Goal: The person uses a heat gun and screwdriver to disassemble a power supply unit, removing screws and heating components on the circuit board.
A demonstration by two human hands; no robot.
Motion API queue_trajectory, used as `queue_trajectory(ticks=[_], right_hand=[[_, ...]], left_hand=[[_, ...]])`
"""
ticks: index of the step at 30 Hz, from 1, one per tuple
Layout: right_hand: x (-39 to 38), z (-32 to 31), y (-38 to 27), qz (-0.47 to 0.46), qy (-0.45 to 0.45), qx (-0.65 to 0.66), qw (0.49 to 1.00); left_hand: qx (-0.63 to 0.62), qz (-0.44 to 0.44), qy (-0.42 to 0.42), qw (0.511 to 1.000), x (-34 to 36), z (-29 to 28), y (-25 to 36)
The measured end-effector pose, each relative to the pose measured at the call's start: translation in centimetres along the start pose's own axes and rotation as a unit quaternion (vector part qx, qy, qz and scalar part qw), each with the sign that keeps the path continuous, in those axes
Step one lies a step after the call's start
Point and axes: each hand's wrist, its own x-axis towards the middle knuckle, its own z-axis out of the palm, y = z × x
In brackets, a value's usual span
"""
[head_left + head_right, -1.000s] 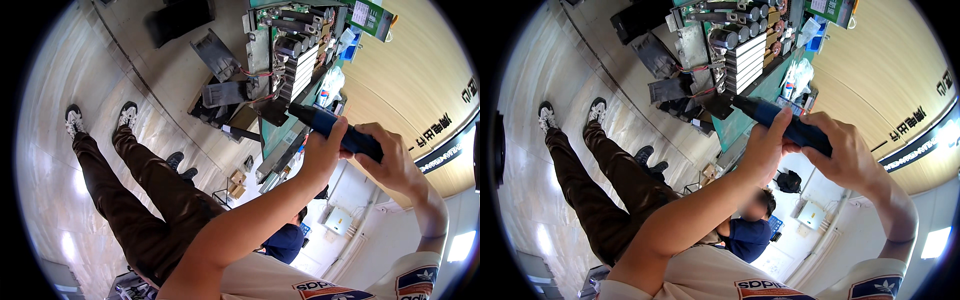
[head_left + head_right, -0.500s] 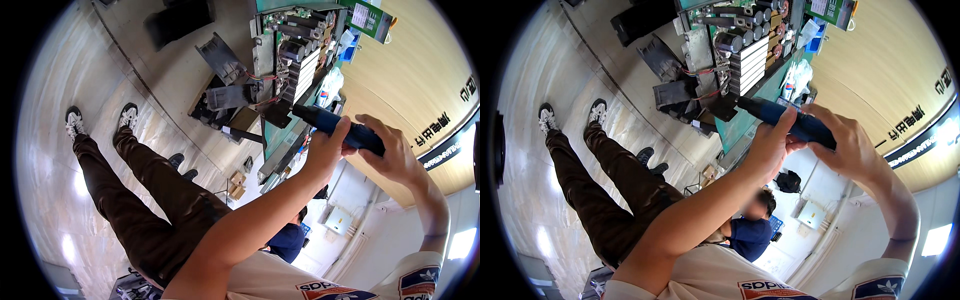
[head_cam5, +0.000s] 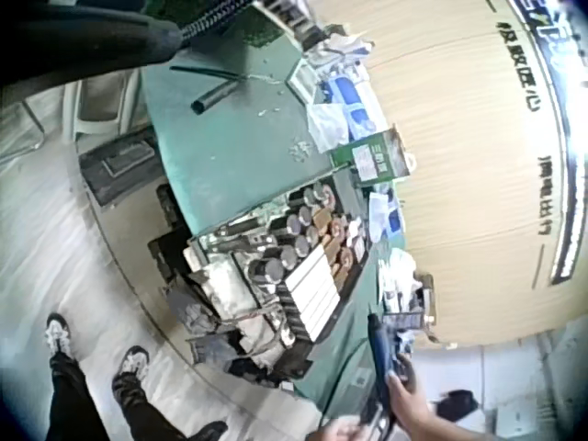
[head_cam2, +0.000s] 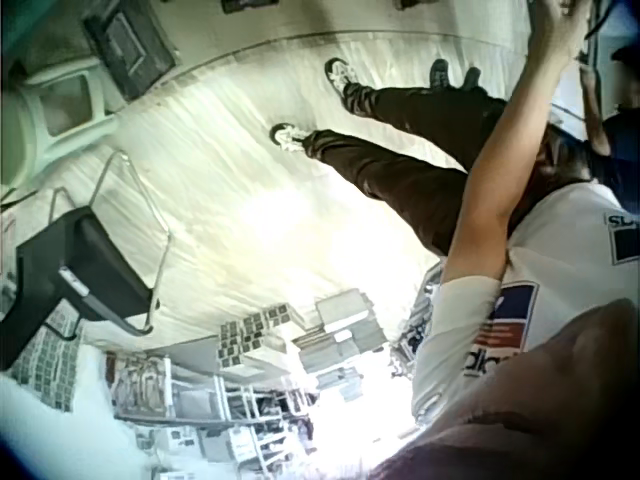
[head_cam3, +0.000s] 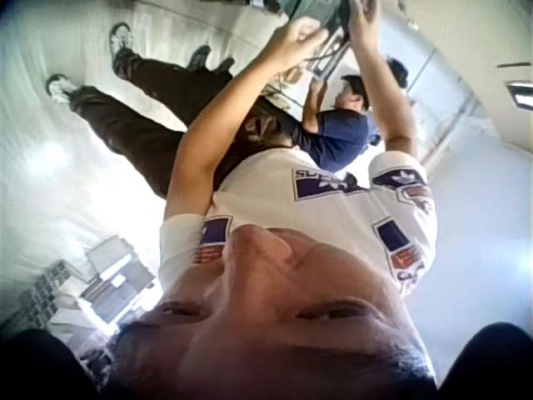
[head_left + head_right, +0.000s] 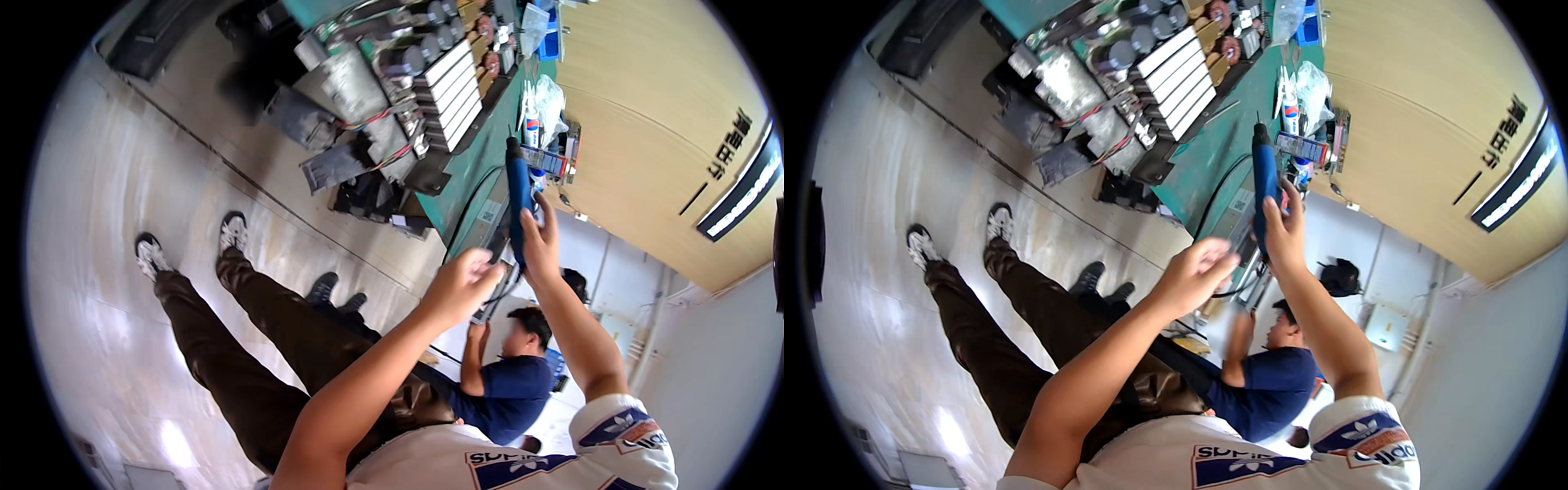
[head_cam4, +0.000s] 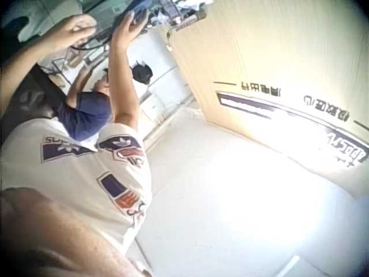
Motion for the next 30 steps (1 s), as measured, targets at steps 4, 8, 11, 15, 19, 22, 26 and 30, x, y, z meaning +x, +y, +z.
queue_trajectory(ticks=[4,8,11,15,19,22,26,30], right_hand=[[6.5,0.5,8.2,-0.045,0.115,-0.071,0.990],[6.6,2.7,9.6,-0.239,0.192,-0.358,0.882],[4.9,6.0,1.7,-0.289,0.155,-0.299,0.896],[4.8,11.2,-5.2,0.116,-0.113,0.033,0.986],[6.4,11.6,-5.2,0.213,-0.126,0.087,0.965],[4.5,11.6,-6.4,0.237,-0.080,0.161,0.955],[1.5,5.8,-1.9,-0.003,-0.054,0.119,0.991],[-4.0,0.0,-4.6,-0.154,-0.062,-0.070,0.984]], left_hand=[[0.224,-0.045,-0.014,0.974,-3.5,-2.7,-0.7],[0.221,-0.078,-0.027,0.972,-4.4,-3.5,1.3],[0.188,-0.108,0.008,0.976,-5.2,-4.0,2.9],[0.165,-0.131,0.026,0.977,-6.5,-4.4,3.0],[0.127,-0.154,0.031,0.979,-7.8,-3.9,3.6],[0.166,-0.142,0.051,0.974,-7.6,-4.4,5.3],[0.176,-0.102,0.032,0.979,-5.6,-3.0,6.6],[0.179,0.056,0.021,0.982,-1.9,0.2,7.6]])
